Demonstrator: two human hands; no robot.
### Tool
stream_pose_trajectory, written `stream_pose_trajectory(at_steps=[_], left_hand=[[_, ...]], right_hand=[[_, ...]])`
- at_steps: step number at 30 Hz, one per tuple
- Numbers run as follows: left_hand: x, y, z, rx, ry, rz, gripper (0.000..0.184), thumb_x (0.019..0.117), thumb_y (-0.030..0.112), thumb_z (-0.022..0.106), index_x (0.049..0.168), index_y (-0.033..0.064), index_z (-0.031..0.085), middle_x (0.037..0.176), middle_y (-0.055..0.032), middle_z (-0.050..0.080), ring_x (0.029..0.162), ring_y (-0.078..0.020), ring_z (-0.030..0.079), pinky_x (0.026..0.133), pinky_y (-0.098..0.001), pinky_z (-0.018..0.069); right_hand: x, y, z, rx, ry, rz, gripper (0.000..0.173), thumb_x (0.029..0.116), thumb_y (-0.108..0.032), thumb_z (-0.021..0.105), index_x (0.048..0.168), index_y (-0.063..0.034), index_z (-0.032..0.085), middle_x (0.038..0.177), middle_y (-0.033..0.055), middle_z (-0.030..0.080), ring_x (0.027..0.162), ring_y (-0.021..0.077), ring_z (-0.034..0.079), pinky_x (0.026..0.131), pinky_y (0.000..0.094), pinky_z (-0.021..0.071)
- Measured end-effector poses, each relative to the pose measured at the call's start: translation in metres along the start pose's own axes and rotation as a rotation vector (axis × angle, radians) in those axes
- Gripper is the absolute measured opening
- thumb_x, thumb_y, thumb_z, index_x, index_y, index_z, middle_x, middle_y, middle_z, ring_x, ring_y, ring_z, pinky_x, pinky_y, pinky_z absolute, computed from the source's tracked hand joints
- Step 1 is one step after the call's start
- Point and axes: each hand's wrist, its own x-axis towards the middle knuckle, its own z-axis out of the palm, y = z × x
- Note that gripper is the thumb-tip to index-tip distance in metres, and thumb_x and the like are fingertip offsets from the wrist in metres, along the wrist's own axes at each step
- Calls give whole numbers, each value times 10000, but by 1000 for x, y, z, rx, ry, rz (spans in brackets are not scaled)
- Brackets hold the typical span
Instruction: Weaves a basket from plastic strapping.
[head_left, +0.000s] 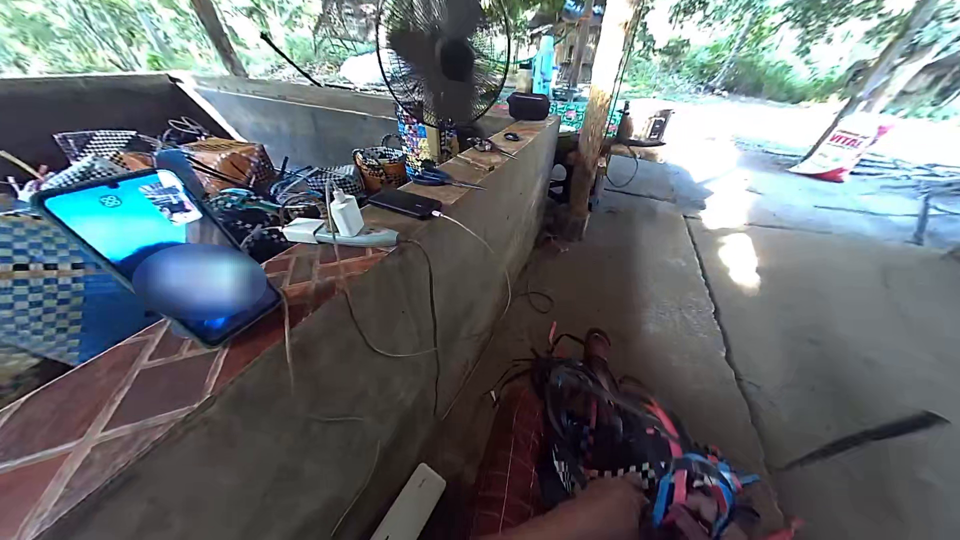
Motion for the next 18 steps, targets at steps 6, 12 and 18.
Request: stream_pose_trajectory(at_steps=[6, 12, 18], left_hand=[[8, -11, -3, -245, -26, -287, 543, 1043, 461, 570, 1133, -64, 673, 1054, -277, 690, 1033, -415, 671, 943, -636, 491], [14, -9, -1, -87, -26, -301, 544, 1058, 453, 524, 1024, -66, 682, 1018, -258, 689, 1020, -413, 671, 904, -611, 508], [7, -2, 4, 22, -82, -217, 548, 1064, 465, 513, 1088, -51, 695, 1071, -264, 695, 1082, -427, 662, 951, -627, 491]], right_hand=[[-22, 22, 13, 166, 49, -134, 241, 947, -25, 623, 1140, 117, 604, 1094, 83, 682, 1006, 56, 654, 942, 279, 556], [-45, -12, 2, 150, 145, -54, 364, 995, -99, 523, 1254, 155, 535, 1121, 101, 687, 976, 52, 668, 912, 283, 564], [-46, 7, 5, 101, 2, 306, 251, 1046, -155, 497, 1098, 43, 642, 795, 2, 643, 656, 61, 597, 649, 285, 540]])
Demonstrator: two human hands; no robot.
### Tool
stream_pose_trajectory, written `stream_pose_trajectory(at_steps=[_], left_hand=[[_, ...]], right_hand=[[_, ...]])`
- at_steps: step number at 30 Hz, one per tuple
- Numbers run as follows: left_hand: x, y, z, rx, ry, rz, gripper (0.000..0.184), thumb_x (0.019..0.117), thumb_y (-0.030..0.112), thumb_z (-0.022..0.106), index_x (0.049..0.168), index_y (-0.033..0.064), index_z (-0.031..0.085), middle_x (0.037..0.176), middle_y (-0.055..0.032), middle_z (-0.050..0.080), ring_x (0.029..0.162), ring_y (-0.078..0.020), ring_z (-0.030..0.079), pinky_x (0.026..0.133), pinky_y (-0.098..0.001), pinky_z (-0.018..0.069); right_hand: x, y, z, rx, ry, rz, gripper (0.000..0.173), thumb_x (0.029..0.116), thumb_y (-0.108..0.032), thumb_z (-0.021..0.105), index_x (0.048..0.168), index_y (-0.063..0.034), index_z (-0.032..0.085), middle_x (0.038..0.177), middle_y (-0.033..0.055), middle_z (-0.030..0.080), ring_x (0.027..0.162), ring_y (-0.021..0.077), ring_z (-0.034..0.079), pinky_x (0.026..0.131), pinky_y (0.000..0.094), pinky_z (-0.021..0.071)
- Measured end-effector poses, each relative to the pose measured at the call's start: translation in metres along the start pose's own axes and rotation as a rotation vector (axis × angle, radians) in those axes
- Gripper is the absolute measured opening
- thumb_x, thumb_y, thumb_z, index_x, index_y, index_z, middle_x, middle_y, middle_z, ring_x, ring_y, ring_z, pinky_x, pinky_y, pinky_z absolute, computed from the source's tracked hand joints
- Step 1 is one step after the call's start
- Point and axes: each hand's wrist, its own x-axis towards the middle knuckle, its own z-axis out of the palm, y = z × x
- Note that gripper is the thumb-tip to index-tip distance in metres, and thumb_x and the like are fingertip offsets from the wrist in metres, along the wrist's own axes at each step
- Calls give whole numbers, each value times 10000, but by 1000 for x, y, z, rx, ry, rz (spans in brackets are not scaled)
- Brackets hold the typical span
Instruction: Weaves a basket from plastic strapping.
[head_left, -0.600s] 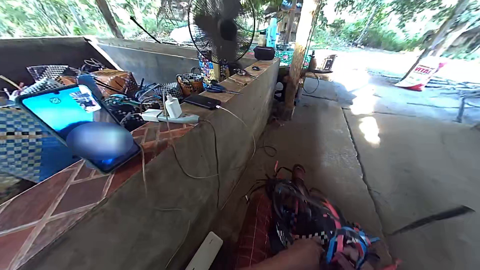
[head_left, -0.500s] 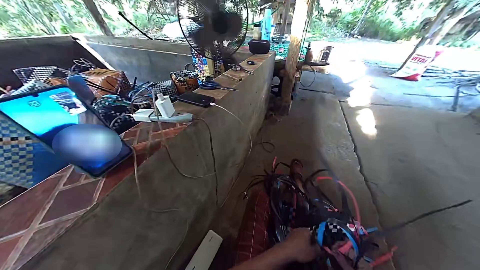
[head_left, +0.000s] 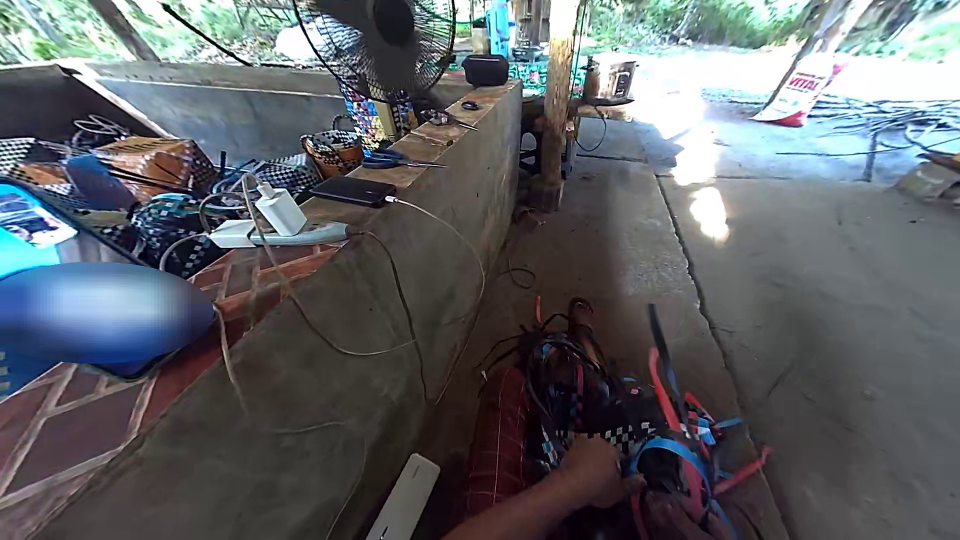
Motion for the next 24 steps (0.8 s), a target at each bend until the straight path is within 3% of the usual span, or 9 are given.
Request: stream_pose_trajectory(at_steps=[4, 9, 12, 14, 16, 19, 22, 23, 24], left_hand=[[-10, 2, 4, -105, 53, 144, 493, 1056, 407, 561, 1049, -65, 701, 972, -260, 703, 977, -418, 686, 897, -627, 514], [-32, -10, -1, -362, 193, -28, 424, 1028, 344, 625, 1105, -68, 688, 1002, -232, 703, 954, -331, 692, 898, -539, 548], [-37, -26, -8, -466, 271, -88, 335, 1036, 250, 631, 1235, -15, 676, 1123, -177, 719, 1046, -239, 694, 986, -453, 540], [-29, -43, 2, -480, 358, -26, 250, 1008, 188, 674, 1154, -13, 697, 1023, -144, 729, 945, -200, 701, 918, -431, 563], [-25, -48, 8, -454, 374, -16, 191, 993, 177, 694, 1061, 0, 705, 941, -115, 720, 874, -179, 690, 870, -421, 567], [-20, -46, 9, -397, 322, -26, 194, 993, 214, 701, 1077, 41, 726, 987, -106, 734, 946, -196, 695, 925, -460, 549], [-26, -50, 7, -441, 456, 95, 371, 944, 215, 765, 1257, 32, 690, 1145, -138, 732, 1059, -229, 702, 981, -494, 551], [-35, -47, 3, -462, 526, 144, 469, 943, 206, 759, 1349, 17, 619, 1178, -158, 707, 1051, -234, 693, 959, -471, 564], [-45, -41, 0, -469, 628, 190, 469, 951, 201, 734, 1346, 5, 574, 1066, -146, 685, 897, -205, 668, 815, -417, 578]], right_hand=[[-7, -52, 1, 97, 140, -217, 105, 966, -77, 572, 981, 5, 637, 740, -57, 629, 617, 20, 579, 619, 246, 538], [-9, -103, -1, 179, 122, -438, 322, 870, -154, 702, 1176, -99, 618, 910, -124, 704, 748, -15, 653, 718, 199, 583], [10, -107, -3, -240, 4, -264, 327, 903, -164, 738, 1168, 0, 638, 902, 20, 671, 767, 63, 634, 726, 295, 565], [32, -96, 5, -463, -77, -131, 267, 946, -161, 740, 1087, 55, 670, 878, 172, 670, 797, 259, 646, 767, 501, 539], [44, -81, 16, -523, -117, -126, 266, 979, -186, 710, 1092, 54, 694, 943, 225, 703, 893, 344, 689, 853, 575, 534], [52, -52, 24, -352, -8, -362, 310, 916, -174, 767, 1134, 37, 705, 1103, 188, 718, 1001, 255, 704, 949, 479, 556], [52, -42, 23, -228, 117, -436, 304, 889, -171, 787, 1104, 22, 694, 1042, 125, 683, 885, 137, 656, 837, 367, 563], [50, -43, 20, -216, 137, -392, 294, 910, -166, 776, 1125, 13, 687, 1037, 115, 695, 880, 123, 664, 837, 360, 571], [47, -43, 17, -208, 159, -342, 283, 929, -170, 761, 1140, 2, 683, 1028, 106, 701, 869, 119, 666, 830, 363, 574]])
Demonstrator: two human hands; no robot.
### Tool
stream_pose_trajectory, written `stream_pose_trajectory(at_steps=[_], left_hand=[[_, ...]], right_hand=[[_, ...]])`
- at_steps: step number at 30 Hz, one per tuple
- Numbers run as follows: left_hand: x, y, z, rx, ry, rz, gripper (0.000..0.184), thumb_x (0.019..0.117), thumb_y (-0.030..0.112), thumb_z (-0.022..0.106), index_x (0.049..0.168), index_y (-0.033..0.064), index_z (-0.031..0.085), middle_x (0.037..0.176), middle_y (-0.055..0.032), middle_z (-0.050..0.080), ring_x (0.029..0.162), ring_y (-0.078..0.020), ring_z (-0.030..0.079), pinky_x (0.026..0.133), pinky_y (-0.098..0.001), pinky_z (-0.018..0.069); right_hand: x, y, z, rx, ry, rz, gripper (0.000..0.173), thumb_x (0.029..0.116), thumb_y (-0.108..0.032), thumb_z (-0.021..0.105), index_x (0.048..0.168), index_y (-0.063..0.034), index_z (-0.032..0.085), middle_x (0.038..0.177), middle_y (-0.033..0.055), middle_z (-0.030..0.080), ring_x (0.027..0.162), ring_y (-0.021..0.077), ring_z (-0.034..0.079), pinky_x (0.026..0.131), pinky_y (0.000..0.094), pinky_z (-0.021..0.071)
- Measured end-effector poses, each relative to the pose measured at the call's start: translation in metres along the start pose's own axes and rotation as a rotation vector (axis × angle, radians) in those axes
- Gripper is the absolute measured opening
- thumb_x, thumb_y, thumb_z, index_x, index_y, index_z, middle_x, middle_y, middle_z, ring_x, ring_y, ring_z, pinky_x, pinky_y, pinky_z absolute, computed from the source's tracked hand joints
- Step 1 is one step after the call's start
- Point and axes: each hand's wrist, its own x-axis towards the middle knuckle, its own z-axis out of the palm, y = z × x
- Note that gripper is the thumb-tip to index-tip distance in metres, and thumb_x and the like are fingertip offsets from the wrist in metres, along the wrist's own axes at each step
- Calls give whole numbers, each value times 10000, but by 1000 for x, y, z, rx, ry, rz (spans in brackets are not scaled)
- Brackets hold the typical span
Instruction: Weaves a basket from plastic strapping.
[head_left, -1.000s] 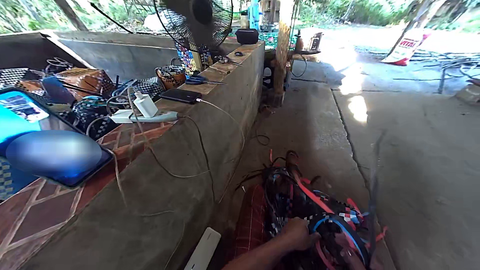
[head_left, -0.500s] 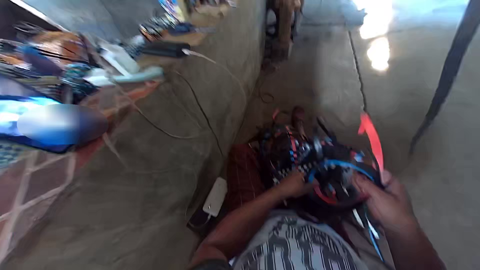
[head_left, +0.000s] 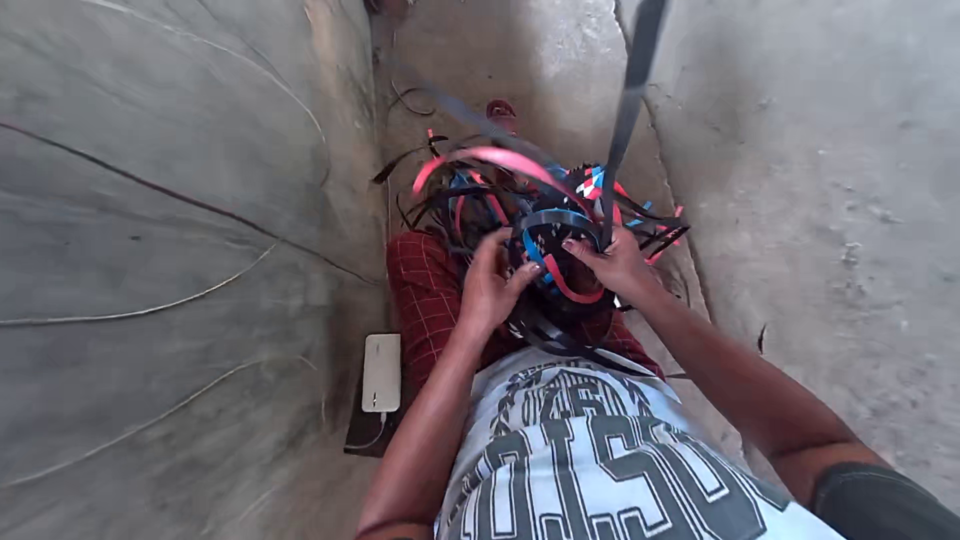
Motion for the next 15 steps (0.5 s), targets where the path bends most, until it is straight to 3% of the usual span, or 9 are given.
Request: stream_pose_trajectory(at_steps=[2, 3, 4, 5, 7, 8, 10, 12, 15], left_hand=[[-13, 27, -5, 11, 134, 113, 222, 1015, 203, 608, 1134, 17, 589, 882, -54, 629, 701, -101, 611, 642, -293, 560], [-16, 40, -3, 35, 135, 143, 171, 1027, 176, 579, 1016, 15, 634, 831, -46, 642, 658, -91, 618, 612, -278, 567], [-15, 49, 0, 105, 75, 121, 190, 1024, 142, 579, 982, 3, 700, 872, -81, 685, 698, -132, 664, 651, -317, 598], [-10, 54, 5, 205, -30, 52, 203, 1028, 128, 580, 1073, 12, 740, 1014, -129, 708, 826, -201, 708, 755, -383, 620], [15, 49, 19, 320, -255, -143, 322, 1065, 156, 534, 1344, 54, 659, 1352, -207, 616, 1138, -330, 669, 972, -518, 559], [27, 44, 28, 342, -307, -200, 337, 1086, 197, 506, 1363, 62, 641, 1310, -215, 634, 1114, -350, 674, 967, -552, 550], [47, 39, 39, 386, -367, -241, 339, 1104, 299, 486, 1291, 71, 654, 1077, -195, 716, 960, -359, 711, 869, -584, 560], [60, 36, 45, 459, -458, -262, 359, 1086, 333, 531, 1324, 89, 640, 1168, -210, 710, 1101, -408, 684, 942, -637, 518], [66, 32, 47, 534, -494, -261, 331, 1083, 303, 531, 1268, 101, 716, 1260, -197, 695, 1229, -389, 633, 1023, -623, 471]], right_hand=[[-4, 0, -4, -3, 22, 91, 265, 957, -192, 731, 1148, -15, 677, 996, 93, 693, 843, 124, 650, 801, 374, 560], [-6, 1, -5, -3, 26, 118, 253, 966, -198, 721, 1139, -19, 680, 986, 92, 692, 835, 129, 647, 791, 382, 555], [-7, 1, -4, -5, 20, 132, 232, 977, -207, 706, 1130, -35, 680, 969, 77, 691, 821, 114, 646, 777, 366, 560], [-8, 0, -3, 7, 10, 139, 208, 986, -200, 692, 1114, -38, 678, 952, 67, 678, 803, 98, 630, 760, 342, 552], [-9, 2, 1, 49, -7, 137, 197, 989, -179, 686, 1095, -14, 689, 947, 72, 674, 807, 87, 630, 774, 320, 553], [-9, 6, 2, 80, -10, 144, 182, 991, -168, 679, 1092, -17, 685, 938, 57, 683, 816, 68, 639, 787, 301, 558], [-9, 17, 2, 174, -11, 186, 161, 1010, -154, 638, 1107, -30, 672, 951, 43, 688, 856, 72, 650, 816, 311, 559], [-11, 17, -6, 224, -12, 192, 178, 1024, -143, 616, 1143, -22, 667, 993, 51, 722, 906, 87, 687, 864, 325, 574], [-17, -3, -20, 150, 23, 53, 231, 957, -66, 680, 1180, -10, 658, 1018, 23, 719, 891, 18, 682, 840, 245, 583]])
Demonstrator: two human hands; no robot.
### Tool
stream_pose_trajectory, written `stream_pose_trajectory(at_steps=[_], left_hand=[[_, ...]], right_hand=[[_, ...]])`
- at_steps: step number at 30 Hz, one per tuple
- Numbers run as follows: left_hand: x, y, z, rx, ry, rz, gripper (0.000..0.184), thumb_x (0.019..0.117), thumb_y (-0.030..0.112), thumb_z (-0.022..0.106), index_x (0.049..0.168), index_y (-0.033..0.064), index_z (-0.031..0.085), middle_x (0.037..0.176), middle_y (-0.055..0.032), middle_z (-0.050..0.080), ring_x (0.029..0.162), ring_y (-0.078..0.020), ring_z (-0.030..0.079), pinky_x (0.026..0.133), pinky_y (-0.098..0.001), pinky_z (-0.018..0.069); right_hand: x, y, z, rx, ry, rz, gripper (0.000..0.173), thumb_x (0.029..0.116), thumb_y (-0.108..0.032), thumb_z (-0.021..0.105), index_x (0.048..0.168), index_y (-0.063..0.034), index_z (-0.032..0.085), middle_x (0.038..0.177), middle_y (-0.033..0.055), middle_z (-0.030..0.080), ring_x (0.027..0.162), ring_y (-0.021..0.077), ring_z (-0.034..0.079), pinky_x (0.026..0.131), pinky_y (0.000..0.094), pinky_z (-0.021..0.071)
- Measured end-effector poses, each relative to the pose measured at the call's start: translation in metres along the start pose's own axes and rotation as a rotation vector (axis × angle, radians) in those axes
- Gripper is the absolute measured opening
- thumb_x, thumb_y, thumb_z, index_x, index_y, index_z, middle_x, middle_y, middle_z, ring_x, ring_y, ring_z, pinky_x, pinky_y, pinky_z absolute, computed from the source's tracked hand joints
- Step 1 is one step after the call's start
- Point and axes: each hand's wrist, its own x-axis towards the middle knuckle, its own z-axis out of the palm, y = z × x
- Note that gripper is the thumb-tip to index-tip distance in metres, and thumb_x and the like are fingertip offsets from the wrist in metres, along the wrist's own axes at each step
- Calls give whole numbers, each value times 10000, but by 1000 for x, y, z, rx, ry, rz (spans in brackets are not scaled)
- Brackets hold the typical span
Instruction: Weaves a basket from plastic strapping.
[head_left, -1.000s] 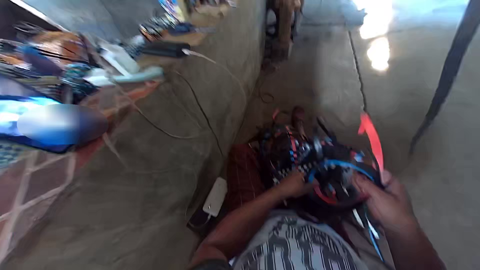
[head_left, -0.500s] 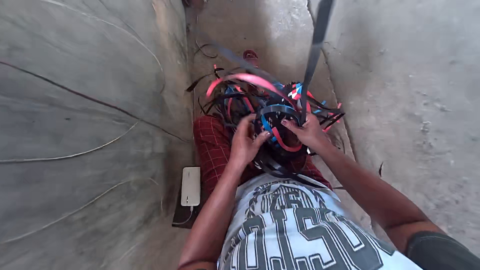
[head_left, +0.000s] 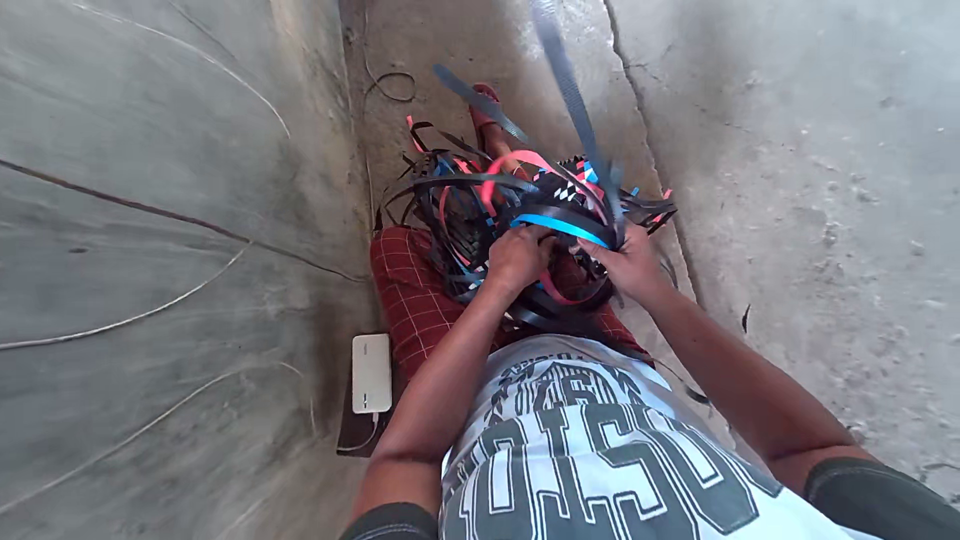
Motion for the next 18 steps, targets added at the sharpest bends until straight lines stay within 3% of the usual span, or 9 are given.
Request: stream_pose_trajectory(at_steps=[2, 4, 6, 8, 10, 12, 14, 17, 18], left_hand=[[3, -7, 4, 17, 61, 3, 308, 1074, 276, 538, 1205, 95, 751, 1233, -188, 712, 1215, -372, 647, 1028, -602, 478], [5, -13, 7, 9, 128, 47, 287, 1067, 229, 551, 1194, 61, 746, 1225, -206, 706, 1209, -385, 646, 1046, -584, 475], [6, -20, 21, 13, 232, 163, 227, 1037, 180, 605, 1111, 42, 769, 1159, -219, 720, 1174, -404, 651, 1050, -574, 479], [7, -24, 38, 2, 303, 284, 160, 998, 148, 667, 1046, 38, 772, 1083, -226, 716, 1110, -428, 648, 1029, -591, 479], [5, -21, 47, 15, 288, 298, 163, 996, 144, 659, 1056, 25, 754, 1100, -237, 682, 1100, -437, 631, 1005, -610, 470], [4, -18, 47, 32, 242, 275, 184, 1012, 134, 620, 1094, 13, 732, 1135, -244, 673, 1098, -436, 634, 975, -616, 466], [4, -17, 42, -4, 202, 216, 219, 1035, 137, 580, 1148, 2, 711, 1151, -242, 673, 1106, -428, 638, 992, -619, 462], [6, -17, 34, -100, 174, 125, 289, 1051, 149, 556, 1291, -4, 605, 1154, -231, 687, 1145, -408, 641, 1079, -616, 420], [7, -17, 32, -125, 176, 122, 310, 1048, 143, 560, 1322, 3, 596, 1180, -224, 684, 1170, -397, 632, 1105, -607, 397]], right_hand=[[-4, -1, -4, -103, 34, 34, 198, 955, -110, 695, 1133, -23, 680, 985, 27, 708, 851, 34, 665, 802, 260, 577], [-1, 7, -2, -221, -72, 299, 252, 1025, -185, 637, 1159, 29, 641, 947, 150, 663, 810, 219, 638, 769, 442, 543], [10, 19, 4, -217, -214, 517, 260, 1071, -215, 554, 1147, 9, 662, 885, 114, 664, 768, 186, 612, 749, 391, 523], [20, 16, 6, -141, -213, 485, 234, 1069, -192, 540, 1072, 2, 671, 800, 64, 598, 678, 133, 535, 667, 335, 479], [32, -3, 7, -77, -126, 341, 213, 1025, -182, 622, 1066, 18, 681, 858, 84, 655, 726, 137, 574, 712, 368, 500], [39, -29, 6, 5, -34, 114, 173, 945, -114, 709, 1074, -2, 681, 897, 31, 698, 772, 38, 630, 749, 263, 544], [48, -40, 3, -11, -15, -36, 252, 894, -89, 753, 1118, -17, 663, 950, 24, 719, 863, 23, 682, 830, 237, 582], [62, -11, 5, -240, -107, 123, 354, 950, -179, 734, 1224, 25, 642, 1070, 189, 703, 1001, 271, 685, 930, 508, 540], [62, 1, 7, -262, -124, 156, 340, 978, -204, 707, 1212, 34, 642, 1066, 211, 692, 997, 307, 675, 917, 540, 527]])
